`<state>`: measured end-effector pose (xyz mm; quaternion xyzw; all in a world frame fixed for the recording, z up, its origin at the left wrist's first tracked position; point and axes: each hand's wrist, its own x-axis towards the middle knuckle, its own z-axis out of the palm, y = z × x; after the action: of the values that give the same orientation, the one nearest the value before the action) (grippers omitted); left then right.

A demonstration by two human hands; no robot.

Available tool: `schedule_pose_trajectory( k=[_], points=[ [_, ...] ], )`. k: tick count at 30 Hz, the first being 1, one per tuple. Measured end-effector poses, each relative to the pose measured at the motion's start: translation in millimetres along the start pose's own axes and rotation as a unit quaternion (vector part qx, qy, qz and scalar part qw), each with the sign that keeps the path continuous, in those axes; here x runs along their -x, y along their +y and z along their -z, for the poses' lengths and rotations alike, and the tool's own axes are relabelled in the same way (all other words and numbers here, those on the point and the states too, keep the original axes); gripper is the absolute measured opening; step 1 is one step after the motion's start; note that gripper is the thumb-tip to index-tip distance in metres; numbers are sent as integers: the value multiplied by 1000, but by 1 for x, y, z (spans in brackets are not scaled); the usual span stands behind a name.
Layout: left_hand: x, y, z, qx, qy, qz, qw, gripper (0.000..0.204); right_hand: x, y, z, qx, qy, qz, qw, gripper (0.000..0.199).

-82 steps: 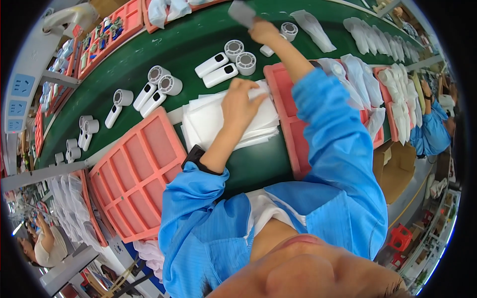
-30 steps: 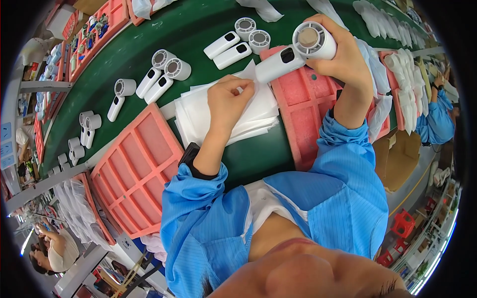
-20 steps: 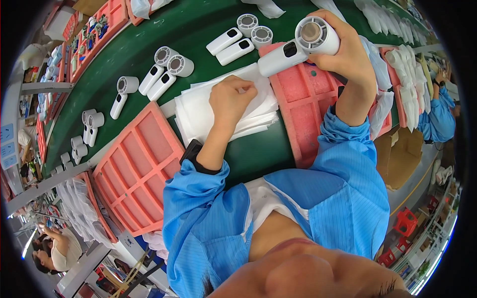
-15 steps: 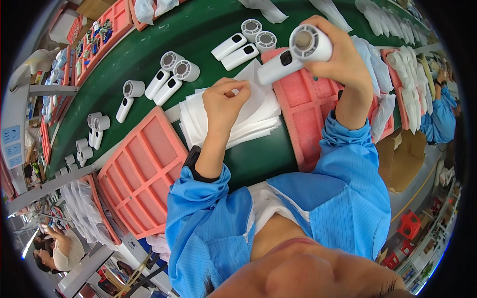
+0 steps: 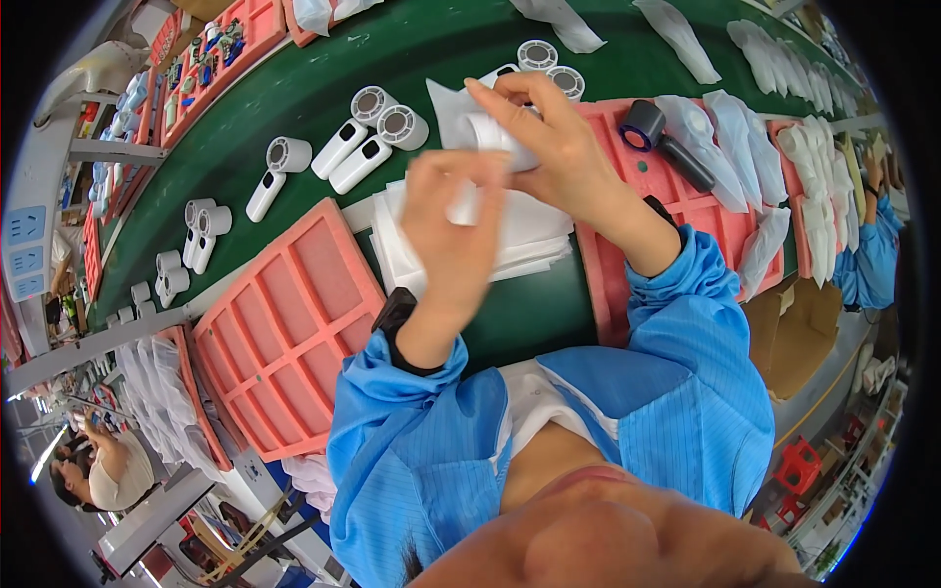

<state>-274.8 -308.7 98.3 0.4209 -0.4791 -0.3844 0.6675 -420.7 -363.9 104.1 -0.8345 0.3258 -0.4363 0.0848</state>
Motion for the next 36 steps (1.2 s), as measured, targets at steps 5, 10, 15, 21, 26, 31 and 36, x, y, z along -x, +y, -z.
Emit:
schedule_pose_trajectory(
  k=[5,10,15,21,26,31,36],
  points=[
    [9,-13,-9,-293,-31,-296,909,21,-1,2,0,57,57,0,997,66],
    [16,-19,-13,-222,-63,-296,927,29,5,4,-5,113,41,14,993,71],
    [8,-16,-14,-205,-103,-263,937,41,2,13,-5,61,115,-58,990,79],
    [-16,-11,3,-270,-63,-199,940,51,11,-19,-1,-247,-23,-196,949,73],
    [-35,-6,36,104,-243,-100,959,45,1,-5,7,-174,-81,-69,979,66],
    [-26,0,25,160,-12,-78,984,47,14,5,0,-78,-121,-67,987,63],
    [-15,-7,13,-116,48,-230,965,34,13,-11,-7,128,-50,-128,982,53]
  ],
)
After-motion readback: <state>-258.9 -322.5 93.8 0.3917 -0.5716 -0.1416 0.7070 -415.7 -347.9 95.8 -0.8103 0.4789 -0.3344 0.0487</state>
